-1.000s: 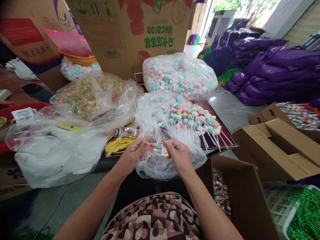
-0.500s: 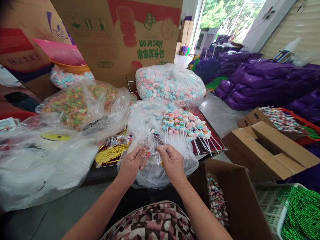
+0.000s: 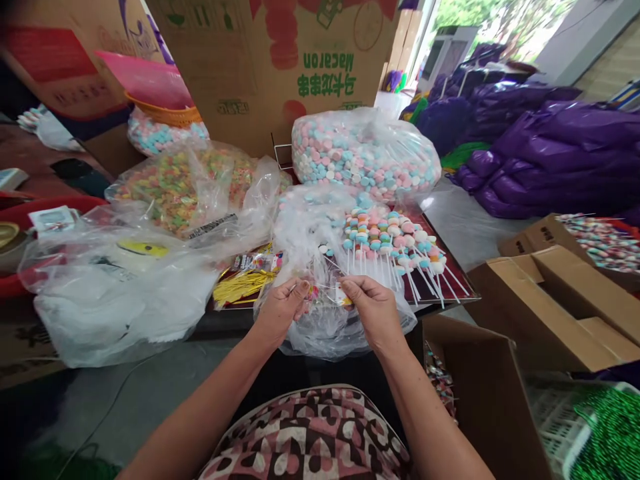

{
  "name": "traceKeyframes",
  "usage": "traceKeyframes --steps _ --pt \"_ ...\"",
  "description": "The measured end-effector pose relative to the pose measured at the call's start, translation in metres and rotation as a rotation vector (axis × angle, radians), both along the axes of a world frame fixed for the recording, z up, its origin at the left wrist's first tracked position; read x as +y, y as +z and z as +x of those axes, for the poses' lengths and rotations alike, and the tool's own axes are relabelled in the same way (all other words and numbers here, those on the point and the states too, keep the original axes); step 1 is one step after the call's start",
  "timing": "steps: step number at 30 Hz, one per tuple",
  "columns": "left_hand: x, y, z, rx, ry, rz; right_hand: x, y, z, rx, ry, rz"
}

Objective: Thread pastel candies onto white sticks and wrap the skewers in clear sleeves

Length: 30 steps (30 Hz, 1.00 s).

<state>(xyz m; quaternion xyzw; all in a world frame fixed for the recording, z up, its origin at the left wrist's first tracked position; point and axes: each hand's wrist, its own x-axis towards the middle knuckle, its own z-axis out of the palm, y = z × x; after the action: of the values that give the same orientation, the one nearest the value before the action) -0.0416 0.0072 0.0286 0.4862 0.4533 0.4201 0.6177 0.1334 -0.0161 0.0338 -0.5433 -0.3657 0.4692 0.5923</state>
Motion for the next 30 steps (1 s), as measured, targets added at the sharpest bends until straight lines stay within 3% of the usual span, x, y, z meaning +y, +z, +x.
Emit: traceKeyframes --steps 6,9,13,17,19,21,30 --pt "-0.003 -0.007 0.003 -0.104 -0.017 -0.066 -0.002 -0.005 -0.012 -0.037 -0.098 -0.003" --pt "-0.001 -0.013 -0.002 -0.114 0.006 -0.059 -0.002 -0.003 -0.012 -0.186 0.007 -0.042" --pt "0.006 -0.01 -0.013 -0.184 0.164 -0.067 0.012 0.006 0.001 -0.472 0.198 -0.055" --pt "0.011 -0.003 -0.021 -0.304 0.299 -0.078 0.044 0.018 0.024 -0.952 0.007 -0.011" --pt "0.012 -0.003 -0.022 -0.353 0.306 -0.082 0.06 0.021 0.03 -1.244 -0.029 -0.123" --pt "0.011 -0.004 -0.021 -0.399 0.307 -0.09 0.07 0.02 0.03 -1.4 -0.009 -0.24" --pt "0.014 -0.001 -0.029 -0.679 0.263 -0.264 0.083 0.001 0.028 -1.332 -0.038 -0.294"
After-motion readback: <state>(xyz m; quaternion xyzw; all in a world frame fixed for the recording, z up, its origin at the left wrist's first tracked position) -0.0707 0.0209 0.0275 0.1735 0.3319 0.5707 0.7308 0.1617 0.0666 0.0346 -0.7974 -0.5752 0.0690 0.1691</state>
